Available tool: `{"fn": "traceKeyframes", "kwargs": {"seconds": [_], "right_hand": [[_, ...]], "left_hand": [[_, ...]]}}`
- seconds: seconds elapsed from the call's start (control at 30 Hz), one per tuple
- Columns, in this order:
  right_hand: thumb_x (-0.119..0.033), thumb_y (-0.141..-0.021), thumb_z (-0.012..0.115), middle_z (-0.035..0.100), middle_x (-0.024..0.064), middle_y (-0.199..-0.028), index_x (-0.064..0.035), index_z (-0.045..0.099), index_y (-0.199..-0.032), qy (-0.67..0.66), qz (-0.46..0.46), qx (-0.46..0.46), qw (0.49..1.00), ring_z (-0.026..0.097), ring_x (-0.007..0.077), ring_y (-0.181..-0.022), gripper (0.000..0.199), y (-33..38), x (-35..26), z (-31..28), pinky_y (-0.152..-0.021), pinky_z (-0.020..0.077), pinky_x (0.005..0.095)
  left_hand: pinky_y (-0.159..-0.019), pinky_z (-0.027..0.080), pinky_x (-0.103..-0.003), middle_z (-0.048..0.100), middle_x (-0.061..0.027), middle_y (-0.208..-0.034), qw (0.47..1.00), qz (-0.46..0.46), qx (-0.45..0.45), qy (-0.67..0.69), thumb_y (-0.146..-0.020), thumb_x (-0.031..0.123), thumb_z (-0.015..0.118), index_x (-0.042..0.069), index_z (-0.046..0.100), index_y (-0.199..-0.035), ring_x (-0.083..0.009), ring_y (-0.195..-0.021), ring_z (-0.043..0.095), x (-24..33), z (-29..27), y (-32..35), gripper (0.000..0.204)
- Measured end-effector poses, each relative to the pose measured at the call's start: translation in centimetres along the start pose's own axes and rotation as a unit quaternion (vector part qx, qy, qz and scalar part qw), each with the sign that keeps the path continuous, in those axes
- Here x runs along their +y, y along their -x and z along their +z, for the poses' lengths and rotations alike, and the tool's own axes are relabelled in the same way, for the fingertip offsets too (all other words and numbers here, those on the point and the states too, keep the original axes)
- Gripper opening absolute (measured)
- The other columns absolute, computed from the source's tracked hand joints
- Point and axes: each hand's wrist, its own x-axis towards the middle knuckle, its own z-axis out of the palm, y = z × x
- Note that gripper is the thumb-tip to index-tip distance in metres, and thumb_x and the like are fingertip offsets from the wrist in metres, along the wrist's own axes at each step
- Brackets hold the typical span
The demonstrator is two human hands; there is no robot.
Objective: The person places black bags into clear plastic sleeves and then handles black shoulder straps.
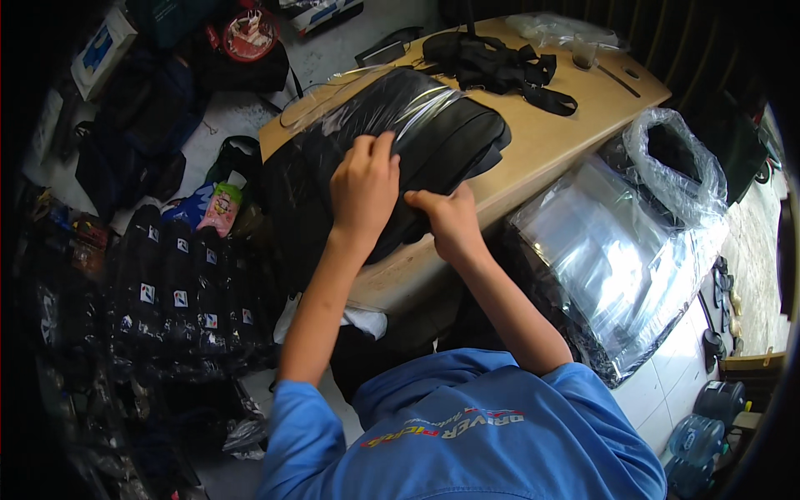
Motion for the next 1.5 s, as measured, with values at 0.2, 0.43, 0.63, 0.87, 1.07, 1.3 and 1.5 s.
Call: {"fn": "traceKeyframes", "kwargs": {"seconds": [0.2, 0.43, 0.63, 0.87, 1.07, 1.3, 1.5], "right_hand": [[0.004, -0.072, 0.061, 0.064, 0.0101, -0.088, 0.0073, 0.058, -0.100, 0.139, -0.053, -0.029, 0.988, 0.061, 0.0154, -0.080, 0.028, 0.0, 1.5, 0.1, -0.070, 0.0496, 0.0281], [-0.009, -0.067, 0.065, 0.063, 0.0197, -0.075, 0.0111, 0.056, -0.090, 0.255, 0.016, -0.029, 0.966, 0.063, 0.0288, -0.073, 0.032, -0.9, -1.8, -0.1, -0.068, 0.0485, 0.0372], [-0.006, -0.065, 0.064, 0.057, 0.0132, -0.077, 0.0094, 0.051, -0.098, 0.194, 0.089, -0.090, 0.973, 0.057, 0.0220, -0.065, 0.039, -4.2, -3.1, -1.1, -0.054, 0.0475, 0.0319], [0.000, -0.069, 0.060, 0.060, 0.0131, -0.085, 0.0065, 0.052, -0.100, 0.109, 0.142, -0.136, 0.974, 0.063, 0.0222, -0.071, 0.033, -6.6, -4.5, -0.7, -0.049, 0.0525, 0.0324], [-0.014, -0.085, 0.053, 0.064, 0.0095, -0.089, 0.0007, 0.058, -0.097, 0.092, 0.136, -0.239, 0.957, 0.065, 0.0212, -0.067, 0.020, -9.1, -3.3, 0.7, -0.045, 0.0526, 0.0301], [-0.032, -0.092, 0.048, 0.064, 0.0069, -0.086, -0.0030, 0.060, -0.093, -0.065, 0.130, -0.184, 0.972, 0.063, 0.0187, -0.065, 0.032, -13.0, 0.8, 0.0, -0.057, 0.0526, 0.0343], [-0.031, -0.092, 0.049, 0.064, 0.0051, -0.083, -0.0043, 0.061, -0.089, -0.236, 0.101, -0.204, 0.945, 0.061, 0.0155, -0.065, 0.029, -12.6, 5.0, -1.3, -0.055, 0.0505, 0.0318]], "left_hand": [[-0.063, 0.051, -0.040, 0.058, -0.0088, -0.086, 0.983, 0.185, -0.002, -0.015, -0.081, 0.013, 0.060, 0.010, 0.060, -0.099, -0.0307, -0.073, 0.062, 1.3, 3.2, -7.1, 0.018], [-0.068, 0.049, -0.041, 0.060, -0.0146, -0.076, 0.951, 0.275, -0.142, -0.006, -0.083, 0.015, 0.057, 0.003, 0.063, -0.082, -0.0330, -0.076, 0.061, 1.8, 6.3, -12.6, 0.013], [-0.068, 0.047, -0.041, 0.060, -0.0144, -0.078, 0.947, 0.289, -0.084, 0.111, -0.084, 0.015, 0.056, 0.002, 0.062, -0.082, -0.0347, -0.076, 0.059, 2.1, 4.6, -13.1, 0.015], [-0.065, 0.049, -0.042, 0.060, -0.0153, -0.079, 0.956, 0.287, -0.053, 0.021, -0.085, 0.010, 0.052, 0.001, 0.056, -0.081, -0.0353, -0.073, 0.060, 4.1, 4.3, -13.7, 0.011], [-0.057, 0.053, -0.037, 0.059, -0.0144, -0.078, 0.939, 0.339, -0.029, -0.045, -0.080, 0.008, 0.052, 0.002, 0.055, -0.078, -0.0297, -0.065, 0.063, 4.7, 4.0, -12.5, 0.006], [-0.054, 0.053, -0.031, 0.056, -0.0079, -0.076, 0.922, 0.361, -0.033, -0.135, -0.077, 0.013, 0.059, 0.004, 0.052, -0.079, -0.0204, -0.064, 0.064, 7.1, 3.4, -8.8, 0.012], [-0.064, 0.049, -0.028, 0.057, -0.0084, -0.084, 0.959, 0.267, -0.008, -0.093, -0.072, 0.017, 0.065, 0.003, 0.057, -0.099, -0.0188, -0.081, 0.060, 5.0, 0.6, -4.7, 0.030]]}}
